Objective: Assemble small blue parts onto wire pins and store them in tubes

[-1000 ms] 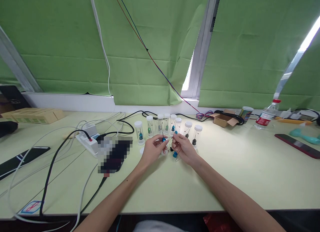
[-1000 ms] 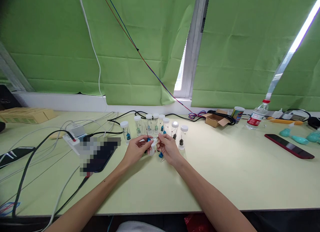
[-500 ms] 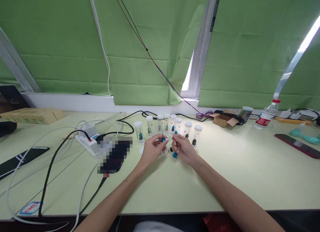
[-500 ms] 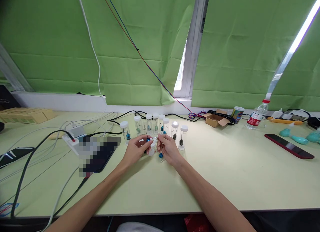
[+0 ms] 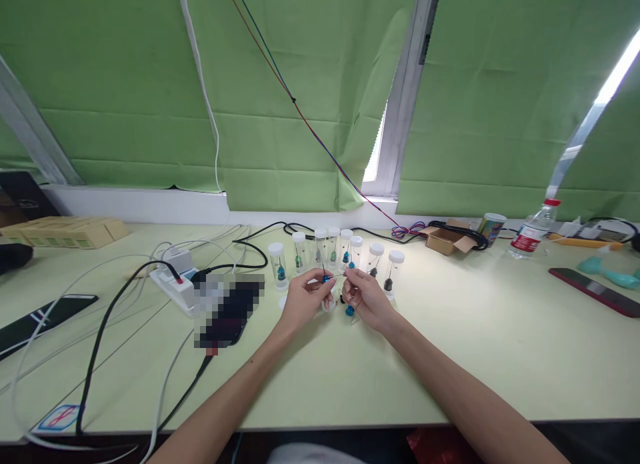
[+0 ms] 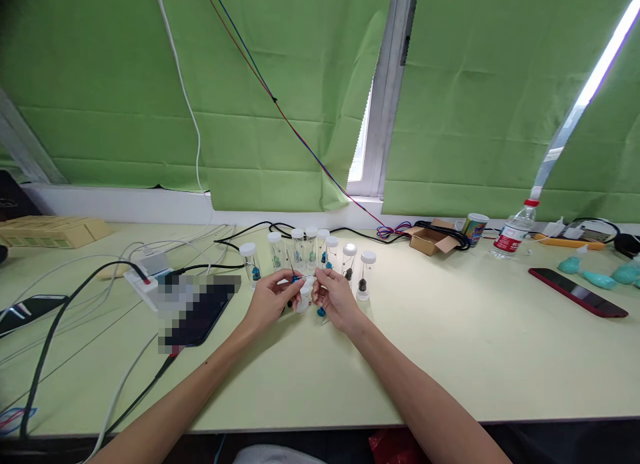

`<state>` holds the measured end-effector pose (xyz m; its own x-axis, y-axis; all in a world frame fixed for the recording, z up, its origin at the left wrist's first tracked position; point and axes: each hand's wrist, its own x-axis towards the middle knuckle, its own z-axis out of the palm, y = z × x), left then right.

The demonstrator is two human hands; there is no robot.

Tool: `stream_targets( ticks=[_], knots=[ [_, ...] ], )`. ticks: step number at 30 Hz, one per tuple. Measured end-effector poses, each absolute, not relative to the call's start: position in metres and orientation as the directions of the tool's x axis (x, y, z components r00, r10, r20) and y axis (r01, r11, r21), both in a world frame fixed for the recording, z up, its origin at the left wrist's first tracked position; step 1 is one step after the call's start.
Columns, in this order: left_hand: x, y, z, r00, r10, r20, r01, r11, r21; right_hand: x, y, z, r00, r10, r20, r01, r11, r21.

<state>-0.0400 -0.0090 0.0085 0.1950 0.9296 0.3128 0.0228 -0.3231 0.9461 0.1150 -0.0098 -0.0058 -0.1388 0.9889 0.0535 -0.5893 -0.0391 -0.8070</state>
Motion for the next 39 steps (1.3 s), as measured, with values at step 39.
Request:
stream_targets(
  ticks=[39],
  knots=[
    [-0.0428, -0.0036, 0.0028, 0.253, 0.927, 0.278, -0.089, -0.264, 0.96, 0.1146, -0.0141, -0.0012, -0.257, 0.948, 0.189, -0.679, -0.038, -0.733]
  ],
)
